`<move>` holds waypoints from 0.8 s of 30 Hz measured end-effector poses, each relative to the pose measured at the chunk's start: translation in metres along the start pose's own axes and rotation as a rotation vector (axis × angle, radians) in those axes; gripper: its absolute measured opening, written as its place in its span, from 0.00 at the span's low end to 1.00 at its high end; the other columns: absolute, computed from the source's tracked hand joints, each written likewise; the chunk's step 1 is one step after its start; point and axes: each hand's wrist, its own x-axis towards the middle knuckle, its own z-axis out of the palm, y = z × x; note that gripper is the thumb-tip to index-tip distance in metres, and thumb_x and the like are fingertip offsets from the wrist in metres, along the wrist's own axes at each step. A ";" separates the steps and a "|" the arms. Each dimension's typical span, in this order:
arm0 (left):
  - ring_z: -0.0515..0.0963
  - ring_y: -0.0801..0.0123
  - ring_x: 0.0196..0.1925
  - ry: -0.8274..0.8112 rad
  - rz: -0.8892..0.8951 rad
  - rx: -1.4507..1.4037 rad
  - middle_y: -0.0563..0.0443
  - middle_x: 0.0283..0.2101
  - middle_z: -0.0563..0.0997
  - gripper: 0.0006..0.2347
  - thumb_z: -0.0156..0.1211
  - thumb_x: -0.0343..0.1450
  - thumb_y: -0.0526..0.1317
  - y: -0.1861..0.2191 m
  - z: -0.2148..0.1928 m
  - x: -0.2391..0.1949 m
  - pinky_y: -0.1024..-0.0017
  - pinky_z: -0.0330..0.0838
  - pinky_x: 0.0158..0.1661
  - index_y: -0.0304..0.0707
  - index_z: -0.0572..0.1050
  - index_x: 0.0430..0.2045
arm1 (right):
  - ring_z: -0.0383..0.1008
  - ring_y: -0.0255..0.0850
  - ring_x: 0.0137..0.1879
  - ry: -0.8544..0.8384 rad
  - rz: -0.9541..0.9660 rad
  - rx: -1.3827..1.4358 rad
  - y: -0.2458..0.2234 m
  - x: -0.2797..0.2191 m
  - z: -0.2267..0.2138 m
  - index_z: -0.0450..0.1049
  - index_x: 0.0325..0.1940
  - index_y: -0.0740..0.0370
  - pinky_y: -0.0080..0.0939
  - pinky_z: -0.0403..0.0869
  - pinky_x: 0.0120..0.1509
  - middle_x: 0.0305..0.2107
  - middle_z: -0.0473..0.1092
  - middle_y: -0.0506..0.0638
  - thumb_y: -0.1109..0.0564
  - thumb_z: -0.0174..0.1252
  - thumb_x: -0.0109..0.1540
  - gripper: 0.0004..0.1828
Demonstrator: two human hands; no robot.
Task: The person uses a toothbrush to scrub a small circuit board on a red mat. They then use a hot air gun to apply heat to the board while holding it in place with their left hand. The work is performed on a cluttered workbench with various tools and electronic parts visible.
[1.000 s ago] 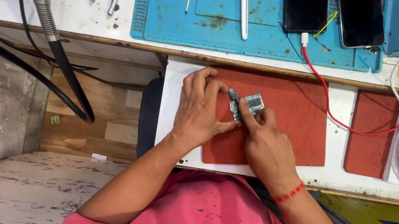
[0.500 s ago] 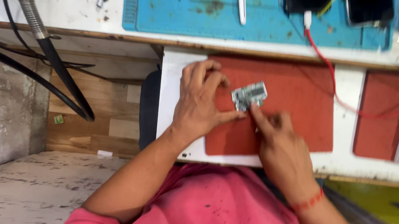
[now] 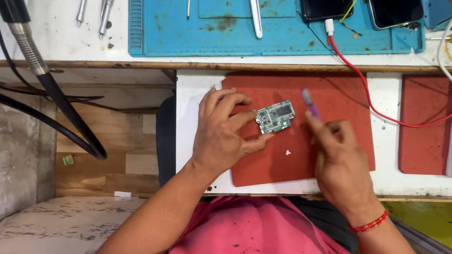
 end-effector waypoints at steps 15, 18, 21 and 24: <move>0.73 0.58 0.57 -0.010 -0.026 0.010 0.52 0.47 0.77 0.17 0.80 0.56 0.46 0.002 -0.002 0.005 0.48 0.58 0.66 0.39 0.82 0.31 | 0.76 0.57 0.35 -0.251 -0.019 0.020 -0.031 -0.006 0.008 0.70 0.67 0.50 0.55 0.75 0.37 0.42 0.70 0.57 0.66 0.53 0.57 0.33; 0.73 0.59 0.56 -0.009 -0.028 -0.004 0.52 0.46 0.77 0.17 0.80 0.56 0.47 0.002 0.000 0.004 0.48 0.58 0.66 0.39 0.82 0.30 | 0.76 0.58 0.36 -0.128 0.111 -0.062 -0.022 0.001 0.008 0.71 0.68 0.49 0.55 0.75 0.39 0.44 0.71 0.58 0.67 0.53 0.59 0.32; 0.73 0.59 0.56 -0.005 -0.029 -0.015 0.52 0.46 0.77 0.17 0.80 0.56 0.48 0.000 -0.003 0.005 0.48 0.58 0.66 0.39 0.82 0.30 | 0.76 0.58 0.38 -0.114 0.076 -0.015 -0.027 -0.014 0.006 0.71 0.67 0.51 0.55 0.75 0.41 0.42 0.71 0.58 0.67 0.53 0.59 0.31; 0.72 0.59 0.56 -0.008 -0.031 -0.024 0.53 0.47 0.78 0.18 0.80 0.57 0.48 0.000 -0.004 0.005 0.48 0.58 0.67 0.39 0.82 0.32 | 0.77 0.57 0.38 -0.109 0.149 -0.005 -0.029 -0.011 0.011 0.72 0.67 0.50 0.54 0.75 0.40 0.42 0.71 0.58 0.69 0.52 0.58 0.33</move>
